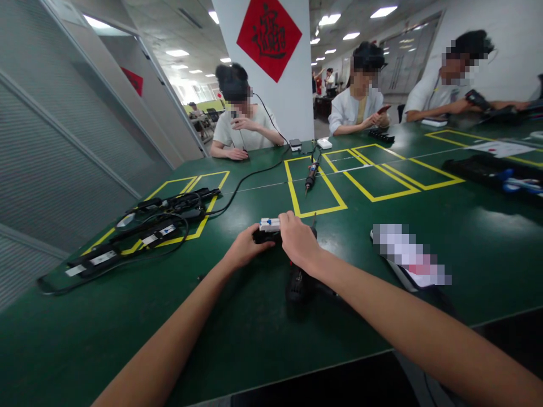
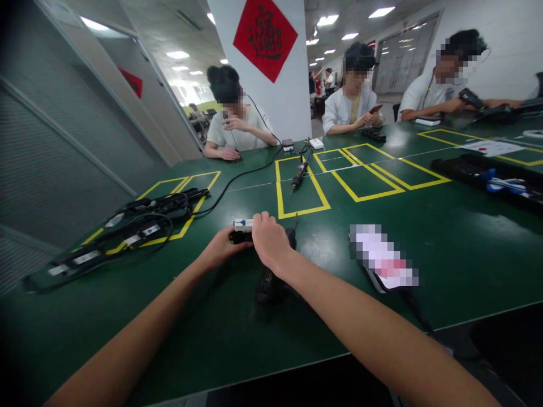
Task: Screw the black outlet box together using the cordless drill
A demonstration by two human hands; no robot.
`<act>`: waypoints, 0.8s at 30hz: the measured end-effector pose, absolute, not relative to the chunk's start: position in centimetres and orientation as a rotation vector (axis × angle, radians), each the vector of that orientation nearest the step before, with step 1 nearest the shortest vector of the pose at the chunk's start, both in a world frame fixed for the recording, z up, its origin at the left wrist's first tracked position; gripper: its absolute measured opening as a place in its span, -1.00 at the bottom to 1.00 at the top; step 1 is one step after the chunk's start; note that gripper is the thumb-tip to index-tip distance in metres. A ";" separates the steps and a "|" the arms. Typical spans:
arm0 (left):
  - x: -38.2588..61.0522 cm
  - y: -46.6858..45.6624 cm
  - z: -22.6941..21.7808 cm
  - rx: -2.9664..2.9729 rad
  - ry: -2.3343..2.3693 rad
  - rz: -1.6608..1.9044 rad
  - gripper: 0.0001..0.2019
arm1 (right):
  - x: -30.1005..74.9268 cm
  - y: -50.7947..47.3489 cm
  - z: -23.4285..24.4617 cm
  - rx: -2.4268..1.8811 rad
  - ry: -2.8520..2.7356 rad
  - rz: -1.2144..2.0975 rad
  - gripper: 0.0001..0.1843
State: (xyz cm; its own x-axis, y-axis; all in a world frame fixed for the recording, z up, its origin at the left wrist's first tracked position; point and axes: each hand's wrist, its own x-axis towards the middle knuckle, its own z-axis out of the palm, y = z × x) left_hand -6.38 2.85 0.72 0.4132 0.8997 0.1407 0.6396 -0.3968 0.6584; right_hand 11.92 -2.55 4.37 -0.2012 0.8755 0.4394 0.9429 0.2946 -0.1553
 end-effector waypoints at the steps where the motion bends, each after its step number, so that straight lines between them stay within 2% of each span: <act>1: -6.6 2.7 1.0 2.159 1.339 0.656 -0.48 | 12.0 -2.5 4.5 -1.621 -2.088 -0.211 -0.83; 6: -8.5 0.2 4.6 2.145 1.685 0.635 -0.48 | 12.6 -2.3 4.6 -1.648 -1.980 -0.250 -0.84; 10: -14.4 -4.7 7.2 1.983 1.962 0.548 -0.45 | 12.7 -2.2 4.2 -1.647 -2.016 -0.232 -0.85; 15: -22.7 -11.4 4.5 1.703 2.295 0.336 -0.38 | 12.0 -2.3 3.9 -1.609 -2.078 -0.179 -0.84; 19: -24.0 -14.0 0.9 1.589 2.356 0.246 -0.31 | 11.9 -2.4 3.7 -1.521 -2.159 -0.134 -0.81; 24: -20.7 -13.8 2.5 1.891 2.449 0.321 -0.10 | 12.3 -2.7 4.0 -1.353 -2.285 -0.118 -0.80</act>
State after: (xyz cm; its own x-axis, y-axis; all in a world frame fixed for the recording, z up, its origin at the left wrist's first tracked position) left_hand -20.69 -13.79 2.49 -0.2606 0.9601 0.1013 0.9538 0.2397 0.1813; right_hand 12.26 -2.70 4.03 -0.3970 0.8046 0.4416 0.8457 0.5077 -0.1648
